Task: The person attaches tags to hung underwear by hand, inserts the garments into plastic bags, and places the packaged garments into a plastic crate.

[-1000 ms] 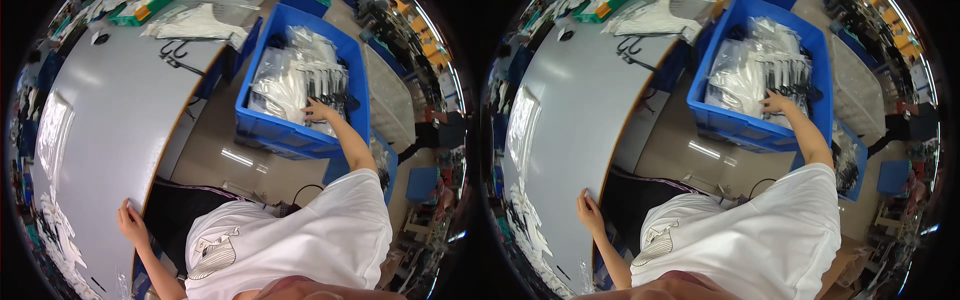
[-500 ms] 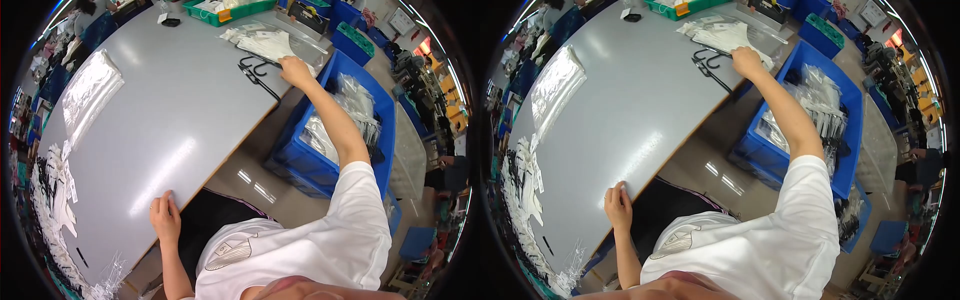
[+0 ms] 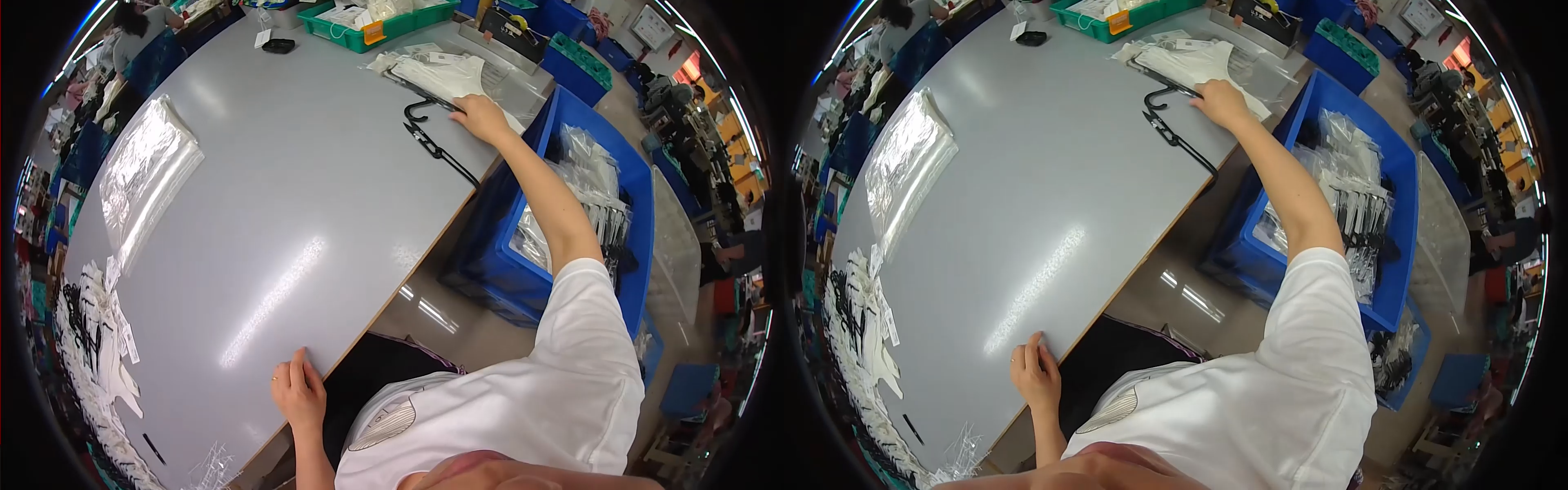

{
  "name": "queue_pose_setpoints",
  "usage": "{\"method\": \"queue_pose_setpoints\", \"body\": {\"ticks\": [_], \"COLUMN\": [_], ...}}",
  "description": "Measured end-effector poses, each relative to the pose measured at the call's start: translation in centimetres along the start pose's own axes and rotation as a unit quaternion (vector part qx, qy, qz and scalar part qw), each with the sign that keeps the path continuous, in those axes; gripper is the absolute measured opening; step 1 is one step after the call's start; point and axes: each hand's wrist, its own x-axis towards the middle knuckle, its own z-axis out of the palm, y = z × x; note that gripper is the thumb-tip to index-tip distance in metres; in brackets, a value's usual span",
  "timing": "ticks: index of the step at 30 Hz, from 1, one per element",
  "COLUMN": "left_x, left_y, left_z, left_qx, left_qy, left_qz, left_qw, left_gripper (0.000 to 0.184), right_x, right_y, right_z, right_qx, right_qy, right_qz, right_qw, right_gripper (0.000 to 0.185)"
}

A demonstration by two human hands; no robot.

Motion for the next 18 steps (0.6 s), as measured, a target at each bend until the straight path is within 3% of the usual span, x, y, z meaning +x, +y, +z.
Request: {"method": "queue_pose_setpoints", "body": {"ticks": [2, 7, 10, 18], "left_x": [0.2, 0.0, -0.2, -0.4], "left_y": [0.0, 0.3, 0.2, 0.1], "left_z": [0.2, 0.2, 0.6, 0.9], "left_qx": [-0.001, 0.012, 0.014, 0.015], "left_qy": [0.000, -0.004, 0.010, 0.029], "left_qz": [0.000, 0.009, 0.008, 0.007], "left_qw": [1.000, 1.000, 1.000, 0.999], "left_gripper": [0.029, 0.029, 0.029, 0.029], "right_x": [-0.4, -1.9, -0.6, 0.1], "right_y": [0.6, 1.7, 1.0, 1.9], "right_z": [0.5, -0.3, 0.1, -1.6], "right_qx": [0.027, -0.125, -0.144, -0.049], "right_qy": [0.028, -0.033, -0.027, 0.045], "right_qz": [-0.075, 0.013, 0.023, 0.068], "right_qw": [0.996, 0.991, 0.989, 0.996], "right_gripper": [0.021, 0.020, 0.019, 0.020]}}
